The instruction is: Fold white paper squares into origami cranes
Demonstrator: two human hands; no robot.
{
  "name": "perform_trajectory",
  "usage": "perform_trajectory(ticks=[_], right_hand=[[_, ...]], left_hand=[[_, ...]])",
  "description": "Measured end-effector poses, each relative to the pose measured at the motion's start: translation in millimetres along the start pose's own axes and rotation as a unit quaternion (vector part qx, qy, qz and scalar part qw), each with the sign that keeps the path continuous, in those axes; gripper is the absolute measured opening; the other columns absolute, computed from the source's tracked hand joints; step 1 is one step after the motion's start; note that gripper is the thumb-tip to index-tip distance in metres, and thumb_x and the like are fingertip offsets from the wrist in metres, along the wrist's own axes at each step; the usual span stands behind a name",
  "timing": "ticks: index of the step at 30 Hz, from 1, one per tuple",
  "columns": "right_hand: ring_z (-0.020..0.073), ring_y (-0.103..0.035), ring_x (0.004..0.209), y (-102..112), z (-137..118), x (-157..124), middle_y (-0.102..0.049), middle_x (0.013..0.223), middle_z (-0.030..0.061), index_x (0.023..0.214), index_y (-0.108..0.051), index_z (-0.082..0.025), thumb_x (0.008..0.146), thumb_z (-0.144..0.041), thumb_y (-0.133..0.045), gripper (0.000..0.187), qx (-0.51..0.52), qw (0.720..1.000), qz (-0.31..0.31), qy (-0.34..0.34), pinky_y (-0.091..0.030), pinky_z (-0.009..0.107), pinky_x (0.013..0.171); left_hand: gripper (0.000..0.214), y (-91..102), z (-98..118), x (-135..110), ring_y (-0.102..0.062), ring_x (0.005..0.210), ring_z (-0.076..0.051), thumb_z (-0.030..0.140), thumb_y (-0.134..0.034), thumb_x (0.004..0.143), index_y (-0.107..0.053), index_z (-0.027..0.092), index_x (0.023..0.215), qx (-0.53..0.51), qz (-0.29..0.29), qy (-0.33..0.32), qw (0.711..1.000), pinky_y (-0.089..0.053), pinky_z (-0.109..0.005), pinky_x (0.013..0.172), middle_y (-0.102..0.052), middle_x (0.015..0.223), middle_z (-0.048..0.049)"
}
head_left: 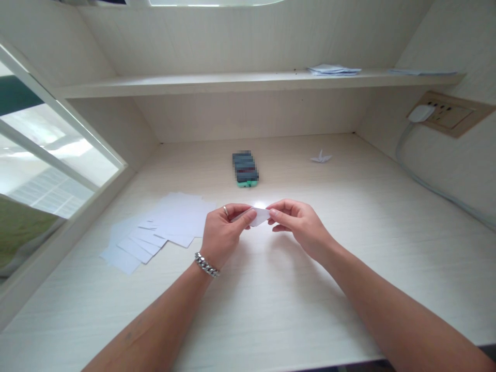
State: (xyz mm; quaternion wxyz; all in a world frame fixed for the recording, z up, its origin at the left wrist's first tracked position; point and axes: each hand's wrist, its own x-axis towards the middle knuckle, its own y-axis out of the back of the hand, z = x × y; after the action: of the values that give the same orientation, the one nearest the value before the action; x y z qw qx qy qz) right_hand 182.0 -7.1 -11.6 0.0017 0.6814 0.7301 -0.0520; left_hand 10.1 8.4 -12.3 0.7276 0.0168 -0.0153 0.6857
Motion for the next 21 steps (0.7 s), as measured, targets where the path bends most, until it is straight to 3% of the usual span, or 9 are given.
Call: perform_trajectory(ticks=[6,13,19,21], right_hand=[[0.0129,-0.058,0.063,-3.5,4.2,-0.2,-0.064,0.067,0.0026,0.073,-0.066,-0.014,0.071,-0.046,-0.074,0.032,-0.038,0.999,-0.03,-0.022,-0.049,0.028,0.062],[0.0113,-0.054,0.055,0.0,5.9,3.7,-0.062,0.06,0.0015,0.069,-0.066,-0.014,0.065,-0.045,-0.078,0.034,-0.004,0.999,0.018,-0.032,-0.045,0.026,0.056],[0.0119,-0.055,0.058,1.7,9.1,6.1,-0.062,0.062,0.0019,0.071,-0.068,-0.014,0.066,-0.045,-0.077,0.033,0.0,0.998,0.044,-0.039,-0.045,0.026,0.057],[0.0122,-0.055,0.059,1.0,11.0,6.3,-0.063,0.063,0.0021,0.072,-0.068,-0.014,0.067,-0.045,-0.076,0.032,-0.01,0.999,0.037,-0.03,-0.045,0.026,0.058]], left_hand=[[0.027,-0.9,1.6,0.6,-0.066,0.061,-0.016,0.033,-0.082,0.065,-0.074,0.012,0.079,0.006,-0.058,0.057,0.997,-0.054,-0.027,0.058,-0.073,0.07,-0.0062],[0.031,10.9,-1.2,9.6,-0.062,0.052,-0.013,0.032,-0.084,0.062,-0.07,0.013,0.08,-0.006,-0.02,0.048,0.999,-0.05,-0.025,0.055,-0.068,0.058,-0.0017],[0.034,13.8,-5.1,15.4,-0.061,0.058,-0.011,0.038,-0.082,0.064,-0.069,0.014,0.084,-0.046,0.039,0.032,0.998,-0.051,-0.024,0.061,-0.068,0.066,-0.0009],[0.035,10.1,-6.5,13.3,-0.062,0.06,-0.011,0.046,-0.075,0.071,-0.07,0.014,0.086,-0.047,0.022,0.041,0.998,-0.051,-0.025,0.062,-0.068,0.071,-0.0019]])
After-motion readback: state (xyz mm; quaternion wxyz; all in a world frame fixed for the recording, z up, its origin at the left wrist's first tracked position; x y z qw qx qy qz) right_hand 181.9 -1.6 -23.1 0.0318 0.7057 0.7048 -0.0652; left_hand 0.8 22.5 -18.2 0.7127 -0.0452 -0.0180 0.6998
